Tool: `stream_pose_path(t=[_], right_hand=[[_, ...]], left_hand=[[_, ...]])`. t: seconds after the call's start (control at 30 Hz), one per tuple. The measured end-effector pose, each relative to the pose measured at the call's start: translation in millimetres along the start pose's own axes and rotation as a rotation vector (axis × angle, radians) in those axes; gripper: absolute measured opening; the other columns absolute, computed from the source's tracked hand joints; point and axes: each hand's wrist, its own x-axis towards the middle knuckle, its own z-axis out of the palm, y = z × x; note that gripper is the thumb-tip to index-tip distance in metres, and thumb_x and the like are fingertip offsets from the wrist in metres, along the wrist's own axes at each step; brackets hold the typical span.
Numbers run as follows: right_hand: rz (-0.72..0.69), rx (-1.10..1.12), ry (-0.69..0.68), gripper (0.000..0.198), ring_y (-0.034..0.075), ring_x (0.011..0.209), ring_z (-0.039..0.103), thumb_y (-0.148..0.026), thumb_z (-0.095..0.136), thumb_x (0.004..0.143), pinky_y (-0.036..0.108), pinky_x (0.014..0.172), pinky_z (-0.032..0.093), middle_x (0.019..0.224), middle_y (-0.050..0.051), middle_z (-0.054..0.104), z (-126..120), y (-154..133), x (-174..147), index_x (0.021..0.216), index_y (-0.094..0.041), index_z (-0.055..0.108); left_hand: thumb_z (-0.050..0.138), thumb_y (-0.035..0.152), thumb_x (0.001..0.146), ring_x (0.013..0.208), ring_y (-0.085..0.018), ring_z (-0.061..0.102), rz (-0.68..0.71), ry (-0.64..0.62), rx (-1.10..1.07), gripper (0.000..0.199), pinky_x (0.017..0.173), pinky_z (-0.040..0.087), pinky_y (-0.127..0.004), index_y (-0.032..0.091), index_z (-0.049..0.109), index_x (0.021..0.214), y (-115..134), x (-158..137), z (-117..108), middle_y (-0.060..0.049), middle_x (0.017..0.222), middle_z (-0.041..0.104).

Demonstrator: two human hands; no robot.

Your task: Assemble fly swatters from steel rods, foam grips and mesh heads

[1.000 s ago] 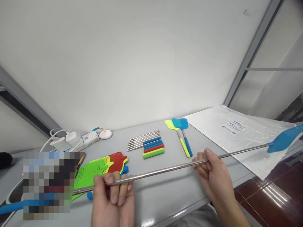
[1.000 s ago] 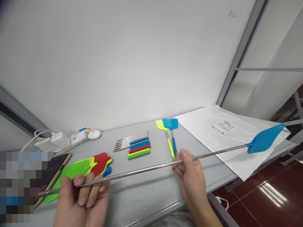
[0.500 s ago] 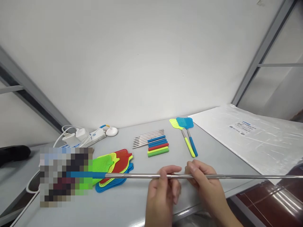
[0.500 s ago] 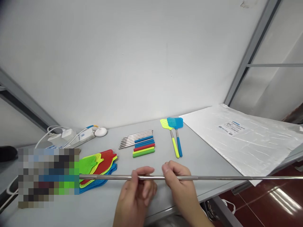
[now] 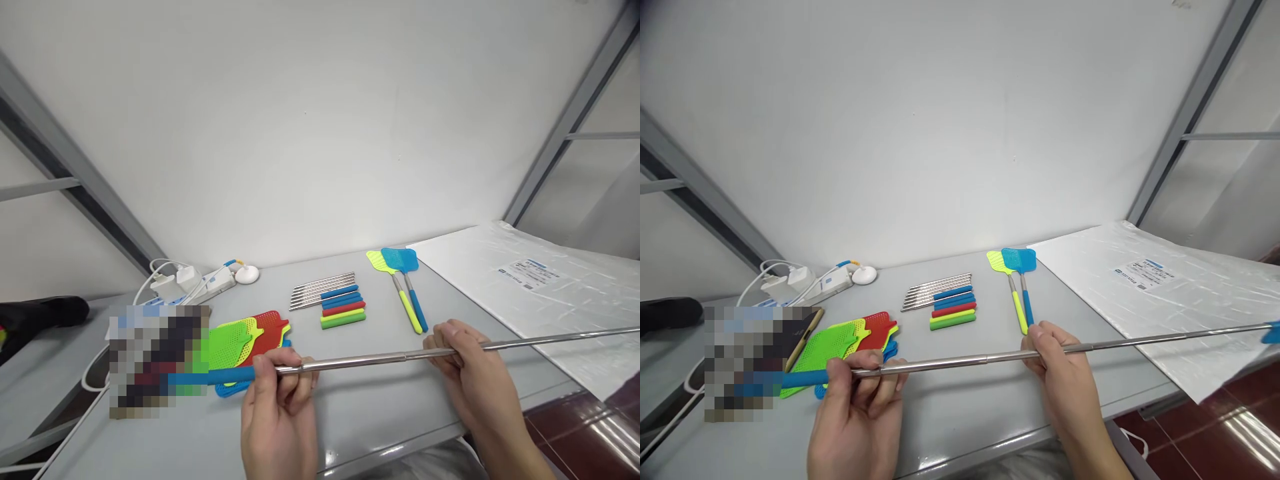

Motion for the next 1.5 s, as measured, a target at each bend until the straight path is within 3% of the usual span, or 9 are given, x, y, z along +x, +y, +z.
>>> stream_pose_path(t=[0.13, 0.3, 0.53, 0.8, 0.97, 1.1, 1.27, 1.4, 1.5], right_hand=[[-0.01, -0.027, -0.005, 0.047, 0.012, 0.057, 0.022, -0.039, 0.067, 0.085, 0.03, 0.054, 0.017, 0.056, -0.006, 0.025, -2.3, -5.5, -1.6, 0.056, -0.022, 0.035], [-0.027, -0.023, 0.026, 0.049, 0.012, 0.055, 0.021, -0.039, 0.069, 0.083, 0.03, 0.053, 0.016, 0.055, -0.006, 0.023, -6.4, -10.1, -1.5, 0.054, -0.022, 0.033], [0.018, 0.087, -0.019, 0.048, 0.012, 0.055, 0.02, -0.038, 0.068, 0.084, 0.029, 0.053, 0.016, 0.057, -0.007, 0.023, 1.6, -1.8, -3.0, 0.057, -0.021, 0.033], [-0.038, 0.094, -0.016, 0.046, 0.012, 0.057, 0.019, -0.038, 0.063, 0.089, 0.029, 0.053, 0.017, 0.059, -0.006, 0.022, 10.2, -1.0, -9.0, 0.059, -0.021, 0.032], [-0.144, 0.063, 0.02, 0.045, 0.013, 0.057, 0.023, -0.038, 0.058, 0.092, 0.03, 0.053, 0.021, 0.059, -0.005, 0.023, 12.1, -0.9, -11.2, 0.057, -0.022, 0.034], [-0.178, -0.001, 0.025, 0.044, 0.013, 0.057, 0.025, -0.039, 0.056, 0.093, 0.03, 0.053, 0.022, 0.059, -0.005, 0.025, 17.4, 5.1, -16.3, 0.058, -0.022, 0.035], [-0.103, -0.207, -0.073, 0.045, 0.012, 0.056, 0.026, -0.043, 0.053, 0.094, 0.029, 0.053, 0.023, 0.058, -0.005, 0.028, 27.9, 20.6, -23.8, 0.06, -0.022, 0.033], [-0.097, -0.267, -0.103, 0.045, 0.012, 0.056, 0.026, -0.046, 0.05, 0.094, 0.029, 0.054, 0.023, 0.058, -0.005, 0.028, 28.0, 22.3, -20.0, 0.061, -0.022, 0.032], [-0.114, -0.355, -0.16, 0.047, 0.012, 0.058, 0.029, -0.047, 0.056, 0.092, 0.029, 0.056, 0.024, 0.058, -0.004, 0.031, 21.5, 18.1, -15.3, 0.058, -0.021, 0.036]], left_hand=[[0.066, 0.043, 0.086, 0.047, -0.004, 0.024, 0.026, 0.043, -0.047, 0.031, 0.048, 0.035, -0.015, 0.015, 0.061, 0.074, 10.7, 3.3, -3.1, 0.007, 0.055, 0.026], [0.066, 0.047, 0.085, 0.044, -0.005, 0.023, 0.045, 0.063, -0.015, 0.033, 0.064, 0.05, -0.025, 0.017, 0.059, 0.073, 16.7, 0.5, -2.4, 0.009, 0.052, 0.027], [0.064, 0.041, 0.088, 0.042, -0.004, 0.02, -0.029, 0.098, -0.133, 0.03, 0.051, 0.042, -0.017, 0.017, 0.059, 0.072, 3.7, -2.0, 11.0, 0.009, 0.052, 0.028], [0.066, 0.045, 0.086, 0.043, -0.004, 0.021, -0.032, 0.146, -0.123, 0.03, 0.053, 0.042, -0.017, 0.016, 0.066, 0.082, -4.4, -7.9, 15.4, 0.01, 0.051, 0.028], [0.063, 0.051, 0.086, 0.043, -0.005, 0.019, -0.004, 0.211, -0.148, 0.034, 0.066, 0.049, -0.022, 0.019, 0.064, 0.076, -18.2, -13.9, 20.8, 0.01, 0.049, 0.023], [0.066, 0.058, 0.081, 0.044, -0.005, 0.018, -0.058, 0.166, -0.108, 0.04, 0.05, 0.038, -0.019, 0.018, 0.066, 0.075, -44.0, -26.5, 25.5, 0.01, 0.048, 0.019], [0.068, 0.061, 0.078, 0.044, -0.005, 0.018, -0.208, 0.009, -0.062, 0.046, 0.045, 0.027, -0.018, 0.015, 0.07, 0.075, -73.0, -44.7, 31.4, 0.01, 0.047, 0.018], [0.071, 0.059, 0.076, 0.046, -0.005, 0.022, -0.25, -0.074, -0.016, 0.047, 0.046, 0.025, -0.018, 0.013, 0.072, 0.084, -69.9, -41.6, 29.6, 0.009, 0.049, 0.021], [0.076, 0.052, 0.075, 0.047, -0.004, 0.025, -0.243, -0.011, -0.024, 0.041, 0.05, 0.033, -0.016, 0.012, 0.071, 0.084, -54.3, -29.6, 24.7, 0.009, 0.051, 0.024]])
